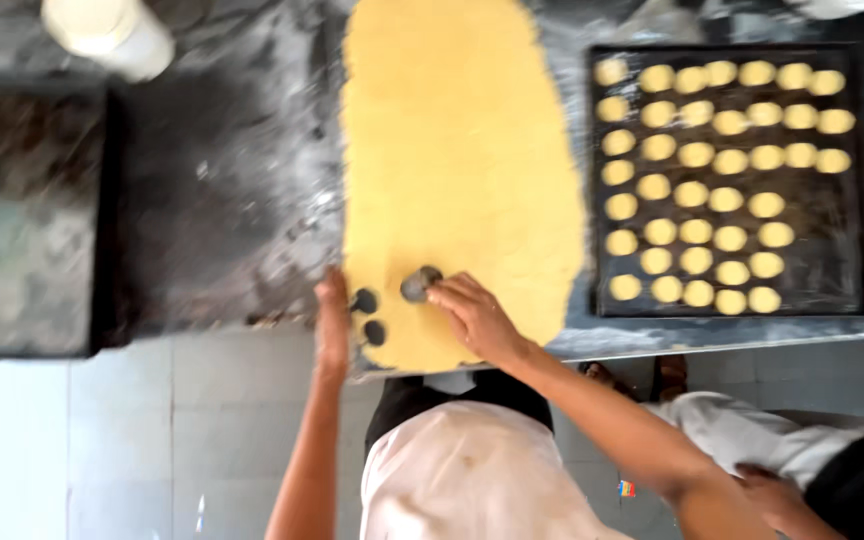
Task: The person uses a small round metal cutter to punch out circular shapes from a flat sheet of dough and places the resulting pieces onto a dark metal baking tray.
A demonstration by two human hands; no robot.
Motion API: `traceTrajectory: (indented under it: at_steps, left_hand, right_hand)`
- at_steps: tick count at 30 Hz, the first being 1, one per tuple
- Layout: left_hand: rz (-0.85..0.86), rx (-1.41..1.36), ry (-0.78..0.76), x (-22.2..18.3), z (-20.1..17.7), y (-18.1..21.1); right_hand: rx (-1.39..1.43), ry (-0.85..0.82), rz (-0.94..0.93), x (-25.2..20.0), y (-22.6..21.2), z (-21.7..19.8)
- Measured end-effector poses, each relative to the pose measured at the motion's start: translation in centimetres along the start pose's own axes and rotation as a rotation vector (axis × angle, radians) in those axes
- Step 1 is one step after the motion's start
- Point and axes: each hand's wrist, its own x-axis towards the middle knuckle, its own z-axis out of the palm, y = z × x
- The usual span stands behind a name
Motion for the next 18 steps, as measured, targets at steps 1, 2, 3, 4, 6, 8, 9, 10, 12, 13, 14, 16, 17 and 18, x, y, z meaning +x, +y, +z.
traceTrajectory:
  at_steps: [1, 2, 3, 4, 6, 8, 9, 10, 12, 13, 14, 16, 17, 18]
  left_hand:
    - [0.014, -0.034, -0.011, 0.2, 1.1, 0.7]
    - [0.022, -0.082, -0.030, 0.2, 1.9, 1.7]
    - [0.028, -0.133, -0.059, -0.2, 2.6, 2.6]
    - [0.013, -0.136, -0.063, -1.0, 3.0, 3.5]
    - [-0.004, -0.139, -0.091, -1.3, 3.6, 5.3]
    - [-0.026, -0.193, -0.118, -1.5, 3.8, 6.1]
    - [-0.034, -0.211, -0.138, -1.3, 3.5, 6.5]
    - [-0.037, -0.185, -0.152, -1.1, 3.1, 6.7]
    - [-0.054, -0.133, -0.183, -1.3, 2.5, 6.4]
    - [-0.069, -0.128, -0.182, -1.0, 2.2, 6.0]
    - [-0.085, -0.123, -0.182, -0.8, 1.8, 5.5]
    - [-0.113, -0.105, -0.174, -0.7, 0.7, 3.8]
    - [-0.123, -0.092, -0.180, -0.4, 0.2, 2.9]
    - [-0.132, -0.078, -0.185, 0.0, -0.3, 2.1]
  right_hand:
    - [-0.039, -0.011, -0.015, 1.0, -0.7, 1.2]
    - [-0.078, -0.022, -0.030, 1.9, -1.2, 2.2]
    - [-0.125, -0.028, -0.041, 2.5, -1.6, 3.2]
    - [-0.178, -0.061, -0.070, 3.2, -1.8, 4.2]
    - [-0.296, -0.108, -0.136, 4.8, -1.7, 6.1]
    - [-0.324, -0.188, -0.119, 5.4, -1.3, 7.4]
    - [-0.337, -0.216, -0.110, 5.9, -1.0, 8.0]
    - [-0.351, -0.228, -0.099, 6.2, -0.7, 8.2]
    - [-0.377, -0.255, -0.064, 6.0, -0.5, 8.4]
    - [-0.330, -0.218, 0.055, 6.7, -0.1, 8.6]
    - [-0.281, -0.179, 0.173, 7.8, 0.3, 8.9]
    - [-0.134, -0.155, 0.437, 8.9, 1.1, 8.6]
    - [-0.039, -0.159, 0.583, 9.3, 1.7, 7.7]
    - [0.062, -0.161, 0.725, 9.2, 2.4, 6.7]
